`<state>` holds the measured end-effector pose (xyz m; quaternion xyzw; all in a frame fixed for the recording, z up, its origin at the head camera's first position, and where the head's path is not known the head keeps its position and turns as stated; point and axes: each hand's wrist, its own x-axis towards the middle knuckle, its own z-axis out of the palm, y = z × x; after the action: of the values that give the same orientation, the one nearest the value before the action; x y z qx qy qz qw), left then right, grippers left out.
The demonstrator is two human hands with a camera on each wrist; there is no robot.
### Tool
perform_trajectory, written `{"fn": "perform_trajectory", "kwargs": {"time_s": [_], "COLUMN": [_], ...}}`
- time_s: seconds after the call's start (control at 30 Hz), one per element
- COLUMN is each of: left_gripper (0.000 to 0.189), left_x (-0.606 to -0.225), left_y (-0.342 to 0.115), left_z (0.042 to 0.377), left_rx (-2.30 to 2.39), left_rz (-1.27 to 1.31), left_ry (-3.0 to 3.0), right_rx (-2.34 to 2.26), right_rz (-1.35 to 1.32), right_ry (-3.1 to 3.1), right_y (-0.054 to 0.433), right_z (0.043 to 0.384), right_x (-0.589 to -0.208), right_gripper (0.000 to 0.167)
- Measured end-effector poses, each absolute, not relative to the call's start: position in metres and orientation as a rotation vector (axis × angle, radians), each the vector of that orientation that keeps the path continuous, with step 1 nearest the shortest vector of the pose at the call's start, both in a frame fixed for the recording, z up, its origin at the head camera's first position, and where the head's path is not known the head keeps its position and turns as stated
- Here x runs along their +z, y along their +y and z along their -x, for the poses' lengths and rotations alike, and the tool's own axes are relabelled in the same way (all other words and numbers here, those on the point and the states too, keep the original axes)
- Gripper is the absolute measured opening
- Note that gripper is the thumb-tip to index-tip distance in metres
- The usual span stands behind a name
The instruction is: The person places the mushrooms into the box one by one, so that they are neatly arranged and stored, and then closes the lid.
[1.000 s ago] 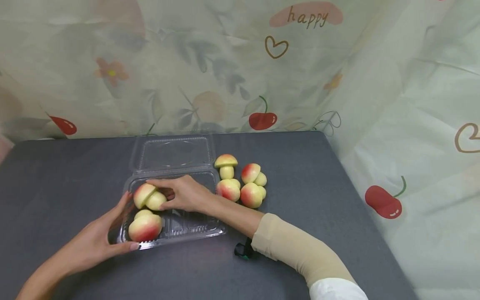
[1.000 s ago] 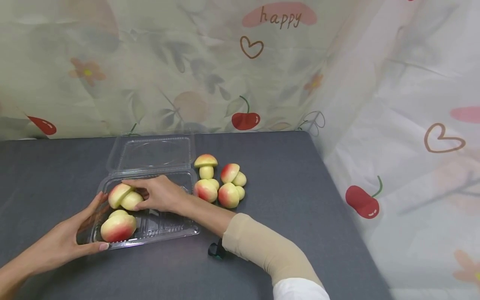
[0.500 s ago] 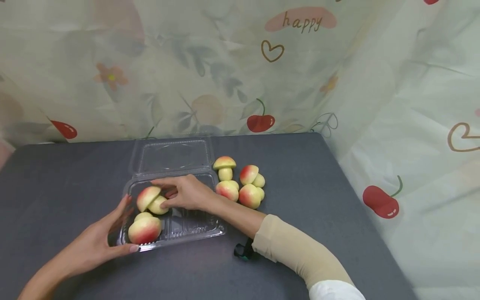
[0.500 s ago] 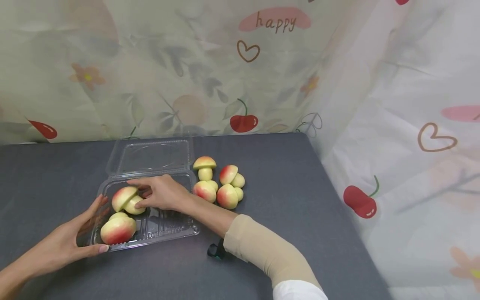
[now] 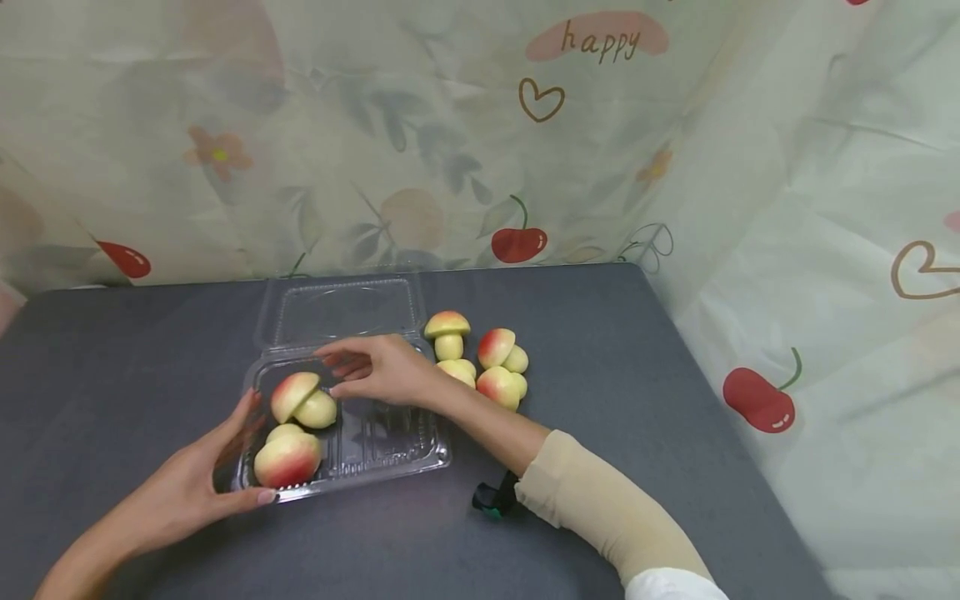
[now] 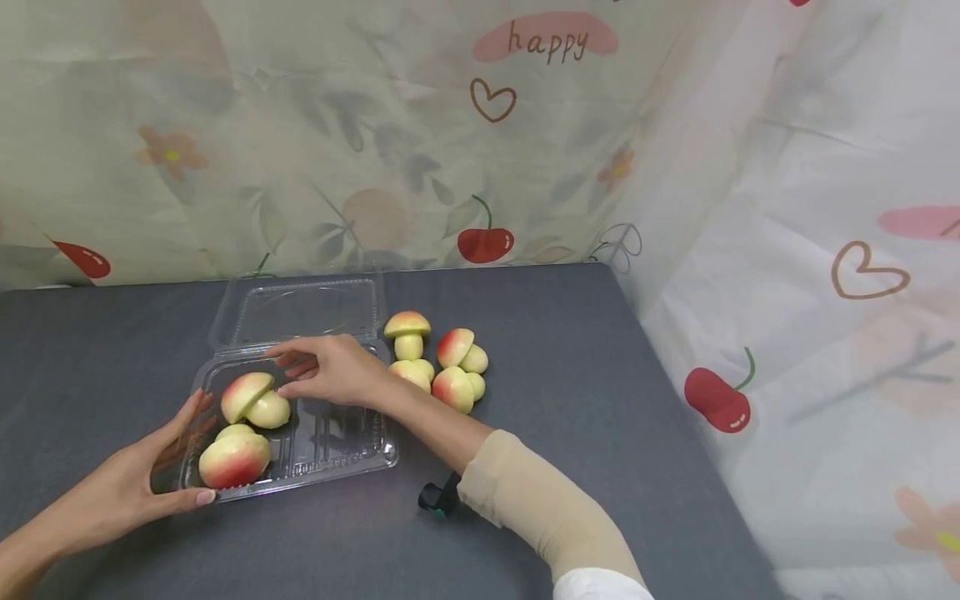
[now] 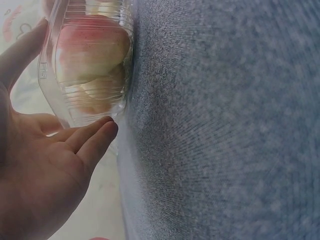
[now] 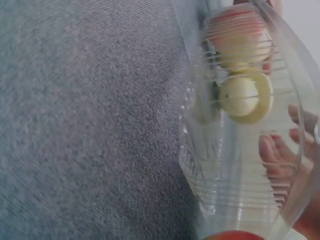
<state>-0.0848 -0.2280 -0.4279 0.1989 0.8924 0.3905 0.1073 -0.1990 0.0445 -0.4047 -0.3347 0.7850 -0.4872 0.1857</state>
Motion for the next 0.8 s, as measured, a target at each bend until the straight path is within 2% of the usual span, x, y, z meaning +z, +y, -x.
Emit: {"fn": "perform_trajectory", "kwargs": {"time_s": [0.8], "left_gripper": [0.122], "left_x": [-0.428], "left_y": [-0.229], "left_z": [0.086], "left_rx": [1.097], "left_rz": [-0.547], "left_ry": [2.628], "right_rx": [-1.656], "right_rz": [1.110], "right_ry": [2.167], "right_y": [0.100], "right_z": [0.203], "right_x": [-0.395], "right_gripper": [0.040]}}
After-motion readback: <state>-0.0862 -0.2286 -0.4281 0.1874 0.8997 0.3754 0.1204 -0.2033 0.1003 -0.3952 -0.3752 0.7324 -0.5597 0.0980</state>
